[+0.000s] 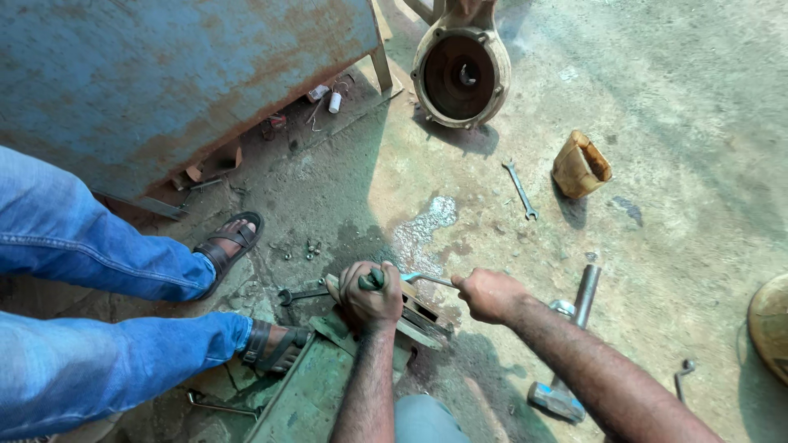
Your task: The person uses a wrench, hammer, and screwdriver to loosen and remove components from a green motor-like machine on the floor. They repeatedly strike a wooden block and metal parts to dislodge them, then use a screwdriver to pry out a small piece.
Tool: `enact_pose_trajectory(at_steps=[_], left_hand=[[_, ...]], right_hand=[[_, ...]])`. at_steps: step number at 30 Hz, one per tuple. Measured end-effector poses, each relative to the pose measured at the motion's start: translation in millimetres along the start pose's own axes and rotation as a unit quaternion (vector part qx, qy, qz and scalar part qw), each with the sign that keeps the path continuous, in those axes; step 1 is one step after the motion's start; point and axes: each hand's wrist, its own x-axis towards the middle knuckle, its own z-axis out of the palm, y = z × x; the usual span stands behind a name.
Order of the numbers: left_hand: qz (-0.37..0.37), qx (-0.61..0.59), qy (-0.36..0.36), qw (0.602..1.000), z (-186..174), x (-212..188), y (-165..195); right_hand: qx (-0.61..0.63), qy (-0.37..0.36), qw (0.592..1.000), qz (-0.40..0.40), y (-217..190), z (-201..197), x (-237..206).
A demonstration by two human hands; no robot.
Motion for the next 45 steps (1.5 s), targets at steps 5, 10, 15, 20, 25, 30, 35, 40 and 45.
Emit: enact_pose_trajectory(at_steps=[5, 10, 15, 20, 25, 30, 35, 40, 45], left_hand=[[-0.028, -0.007, 0.0, 1.0, -1.3, -1.5, 3.9], [-0.004, -0.039, 0.012, 0.999, -3.3, -0.5, 7.8], [0.006, -0.053, 0.039, 0.998, -4.7, 3.6, 12.0], [-0.044, -0.046, 0.002, 0.998, -8.0, 5.1, 14.6], [-0.011, -0.027, 0.002, 1.0, -21.8, 12.0, 22.6], [-0.069, -0.078, -0.077, 0.992, -27.3, 10.3, 27.6], [-0.011, -0.116, -0.028, 0.993, -31.5, 10.5, 28.6], [-0.021, -0.073, -0.027, 0.997, -43.4, 12.0, 34.3], [-0.077, -0.104, -0.088, 0.988, -48.6, 13.8, 39.9]], right_hand=[[-0.016, 0.402, 0.909, -0.107, -5.5, 26.0, -40.9], [0.302, 0.429, 0.834, 0.173, 7.7, 117.8, -94.3], [0.146, 0.288, 0.858, 0.399, 30.6, 173.6, -111.9], [0.265, 0.116, 0.845, 0.45, 35.3, 165.5, -100.1], [0.272, 0.077, 0.845, 0.454, 34.0, 161.0, -109.5], [0.482, 0.253, 0.725, 0.421, 28.2, 168.3, -162.3], [0.363, 0.323, 0.822, 0.298, -17.2, 113.2, -217.2], [0.344, 0.228, 0.853, 0.319, -64.4, 79.3, -216.4], [0.309, 0.171, 0.883, 0.309, -64.5, 108.9, -191.7]])
